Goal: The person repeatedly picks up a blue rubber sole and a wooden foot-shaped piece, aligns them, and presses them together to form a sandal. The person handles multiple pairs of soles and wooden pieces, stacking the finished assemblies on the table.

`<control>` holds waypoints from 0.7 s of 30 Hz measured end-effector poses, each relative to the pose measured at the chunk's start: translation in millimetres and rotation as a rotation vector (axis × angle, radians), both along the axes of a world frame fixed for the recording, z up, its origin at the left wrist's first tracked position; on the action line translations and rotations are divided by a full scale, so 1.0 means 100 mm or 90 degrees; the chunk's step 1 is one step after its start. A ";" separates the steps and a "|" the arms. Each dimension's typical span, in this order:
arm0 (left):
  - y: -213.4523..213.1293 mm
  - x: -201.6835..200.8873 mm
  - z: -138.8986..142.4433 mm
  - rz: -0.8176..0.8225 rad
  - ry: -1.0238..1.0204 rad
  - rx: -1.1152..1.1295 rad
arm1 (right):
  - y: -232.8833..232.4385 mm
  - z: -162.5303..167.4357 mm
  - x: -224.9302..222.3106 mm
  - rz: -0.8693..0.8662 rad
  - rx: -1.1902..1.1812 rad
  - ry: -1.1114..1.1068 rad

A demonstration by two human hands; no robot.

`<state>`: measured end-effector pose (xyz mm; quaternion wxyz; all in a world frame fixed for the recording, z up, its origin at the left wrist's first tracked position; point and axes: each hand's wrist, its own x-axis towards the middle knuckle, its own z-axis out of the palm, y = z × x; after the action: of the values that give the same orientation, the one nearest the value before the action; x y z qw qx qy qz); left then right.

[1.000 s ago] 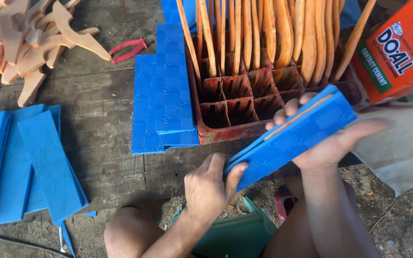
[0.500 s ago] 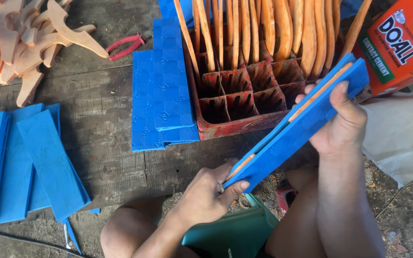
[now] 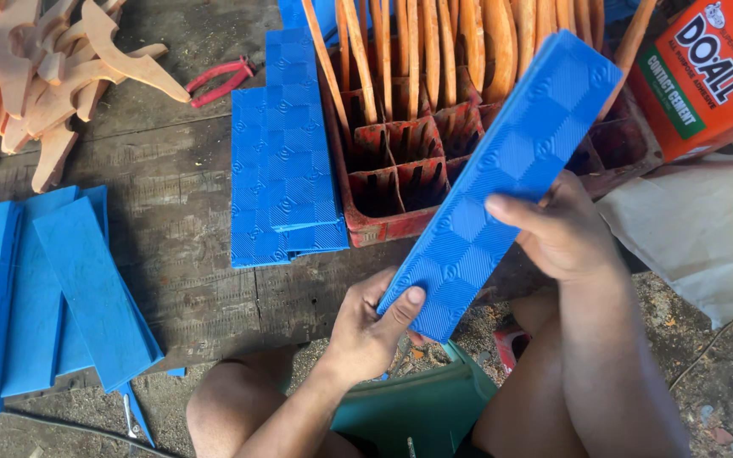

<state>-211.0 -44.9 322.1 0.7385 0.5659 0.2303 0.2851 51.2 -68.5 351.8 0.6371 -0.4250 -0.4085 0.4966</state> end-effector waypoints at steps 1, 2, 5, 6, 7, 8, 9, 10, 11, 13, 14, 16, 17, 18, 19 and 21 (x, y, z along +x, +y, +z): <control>0.02 -0.01 -0.04 -0.026 -0.012 -0.032 | -0.01 -0.01 -0.04 -0.028 -0.003 -0.016; 0.03 -0.01 -0.08 -0.052 -0.025 -0.065 | -0.03 0.00 -0.08 -0.056 -0.008 -0.032; 0.07 -0.02 -0.18 -0.119 -0.039 -0.147 | -0.07 0.08 -0.23 -0.139 -0.015 -0.132; 0.08 -0.02 -0.22 -0.155 -0.095 -0.215 | -0.09 0.13 -0.29 -0.168 -0.016 -0.172; 0.08 -0.01 -0.24 -0.189 -0.148 -0.282 | -0.09 0.17 -0.34 -0.109 0.017 -0.031; 0.07 -0.01 -0.27 -0.221 -0.201 -0.348 | -0.09 0.20 -0.40 -0.048 0.051 0.109; 0.04 0.00 -0.29 -0.234 -0.207 -0.386 | -0.07 0.21 -0.46 0.015 0.085 0.248; -0.01 0.02 -0.31 -0.249 -0.214 -0.424 | -0.03 0.19 -0.52 -0.002 0.039 0.295; -0.06 0.07 -0.33 -0.267 -0.222 -0.465 | 0.01 0.16 -0.58 -0.020 -0.008 0.339; -0.09 0.15 -0.38 -0.294 -0.142 -0.498 | 0.01 0.08 -0.60 0.024 0.005 0.423; -0.12 0.19 -0.40 -0.305 -0.100 -0.516 | 0.01 0.02 -0.62 0.086 0.066 0.460; -0.14 0.27 -0.44 -0.257 -0.085 -0.420 | -0.02 -0.07 -0.62 0.125 0.093 0.458; -0.14 0.29 -0.45 -0.229 -0.080 -0.370 | -0.02 -0.12 -0.64 0.106 0.062 0.421; -0.12 0.32 -0.46 -0.138 -0.072 -0.328 | -0.02 -0.16 -0.68 0.092 0.030 0.384; -0.08 0.34 -0.46 -0.044 -0.063 -0.286 | -0.03 -0.19 -0.73 0.073 -0.009 0.348; -0.05 0.34 -0.45 0.091 -0.033 -0.229 | -0.06 -0.26 -0.87 0.036 -0.081 0.275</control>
<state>-177.1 -50.0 277.5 0.8111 0.3995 0.2982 0.3059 -35.9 -74.8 325.8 0.6674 -0.3369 -0.2423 0.6184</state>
